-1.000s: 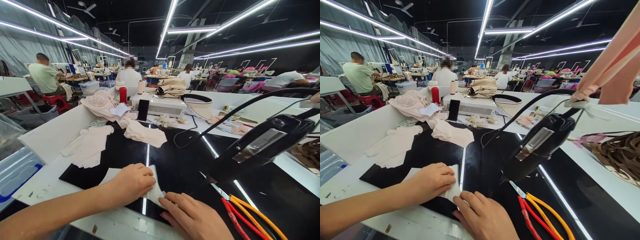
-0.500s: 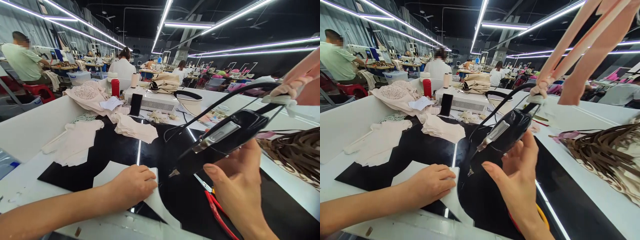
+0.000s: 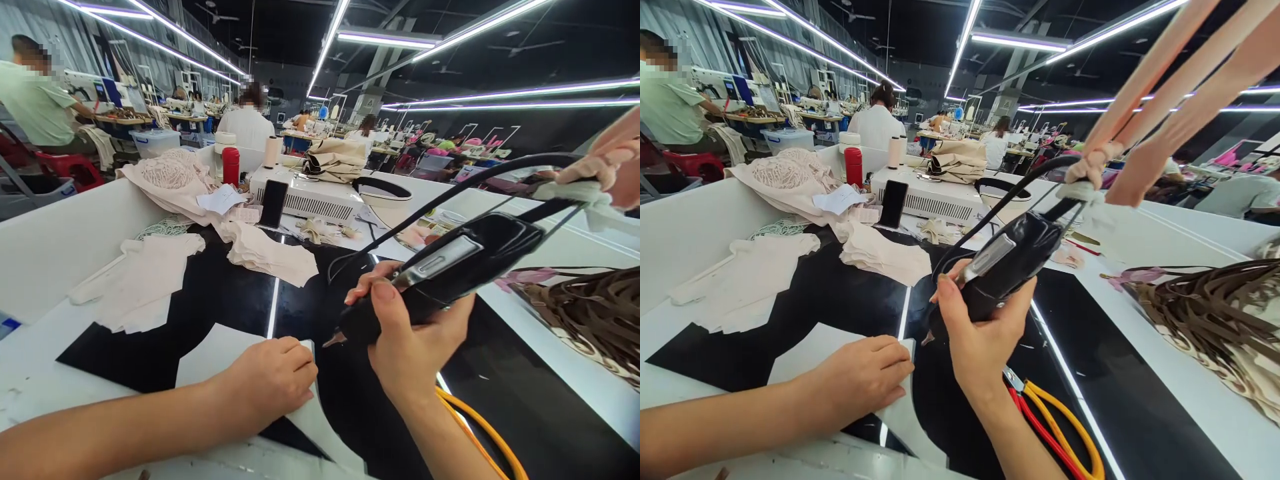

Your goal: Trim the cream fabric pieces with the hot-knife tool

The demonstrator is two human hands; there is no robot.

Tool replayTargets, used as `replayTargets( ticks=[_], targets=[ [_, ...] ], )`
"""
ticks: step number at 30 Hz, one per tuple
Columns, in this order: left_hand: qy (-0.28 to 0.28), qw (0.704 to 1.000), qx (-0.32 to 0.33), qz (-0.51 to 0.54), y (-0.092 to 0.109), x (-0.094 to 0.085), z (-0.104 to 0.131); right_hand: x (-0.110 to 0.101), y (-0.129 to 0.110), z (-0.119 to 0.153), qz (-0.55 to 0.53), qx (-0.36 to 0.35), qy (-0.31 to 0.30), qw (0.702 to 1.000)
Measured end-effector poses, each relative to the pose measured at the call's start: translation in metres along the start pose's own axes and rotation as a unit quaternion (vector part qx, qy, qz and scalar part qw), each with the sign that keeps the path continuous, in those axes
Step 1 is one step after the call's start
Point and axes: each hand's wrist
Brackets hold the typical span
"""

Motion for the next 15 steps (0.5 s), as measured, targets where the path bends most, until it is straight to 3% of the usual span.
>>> replayTargets(
  ticks=[7,15],
  targets=[
    [0.034,0.999,-0.025,-0.017,0.009,0.003,0.001,-0.003,0.025,-0.005,-0.062,0.018,0.012,0.998],
    [0.045,0.998,-0.023,-0.040,0.012,0.008,0.003,-0.001,0.028,-0.002,-0.099,0.015,-0.013,0.995]
  ],
)
Point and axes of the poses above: each hand's wrist, its own z-axis away from the middle knuckle, its own x-axis out of the palm, y = z × x, and after that the axes turned 12 degrees about -z, right-handed
